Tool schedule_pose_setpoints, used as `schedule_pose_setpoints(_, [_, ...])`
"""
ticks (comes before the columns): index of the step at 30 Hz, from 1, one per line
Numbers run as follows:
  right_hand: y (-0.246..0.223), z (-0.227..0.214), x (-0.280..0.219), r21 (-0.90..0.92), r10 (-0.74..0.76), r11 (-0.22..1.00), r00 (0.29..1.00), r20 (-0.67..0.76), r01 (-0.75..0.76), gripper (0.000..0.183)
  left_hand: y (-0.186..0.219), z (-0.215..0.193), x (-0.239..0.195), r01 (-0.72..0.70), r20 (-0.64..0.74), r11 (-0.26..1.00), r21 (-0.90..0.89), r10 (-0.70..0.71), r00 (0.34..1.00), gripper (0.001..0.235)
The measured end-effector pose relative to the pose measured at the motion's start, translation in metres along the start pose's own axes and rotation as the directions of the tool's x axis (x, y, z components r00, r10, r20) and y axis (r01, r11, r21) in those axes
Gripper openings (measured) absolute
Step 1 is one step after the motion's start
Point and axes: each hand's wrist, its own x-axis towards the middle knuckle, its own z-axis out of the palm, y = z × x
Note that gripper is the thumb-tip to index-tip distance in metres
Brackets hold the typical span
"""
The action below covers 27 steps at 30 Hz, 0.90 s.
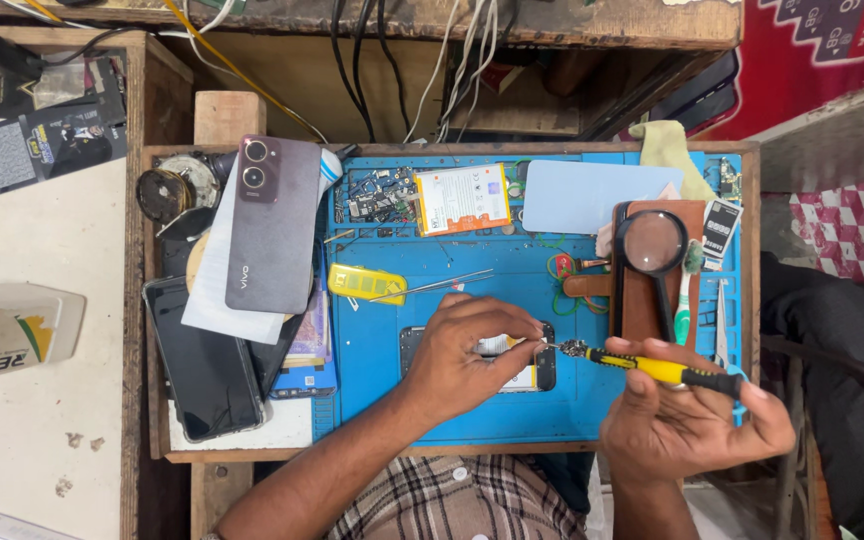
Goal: The person uses a yellow-handled screwdriver to remove and reinsert screws on a disassembled smartphone, then briefly powers on the device to check the screen. They continue adjusting internal components and handling the phone casing and a blue plastic tray on a cluttered workbench.
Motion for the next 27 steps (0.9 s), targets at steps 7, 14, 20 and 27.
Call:
schedule_pose_setpoints(7, [-0.003,0.002,0.002,0.028,-0.004,1.0,1.0,0.024,0.004,0.056,0.004,0.001,-0.003,0.01,0.026,0.999,-0.05,-0.009,1.0,0.009])
schedule_pose_setpoints(14, [-0.01,0.003,0.006,-0.093,-0.064,0.993,0.996,0.068,0.07,0.057,0.002,0.001,-0.004,0.0,0.023,0.999,-0.032,0.001,1.0,0.009])
schedule_pose_setpoints(20, [-0.012,-0.001,0.009,-0.048,-0.149,0.986,0.975,0.165,0.159,0.057,-0.001,0.002,-0.005,-0.021,0.038,0.999,-0.029,0.022,0.999,0.008])
schedule_pose_setpoints(27, [-0.006,-0.005,0.003,-0.024,-0.076,0.997,0.991,0.108,0.079,0.06,0.001,0.001,-0.004,-0.059,0.062,0.998,-0.009,0.059,0.996,0.009])
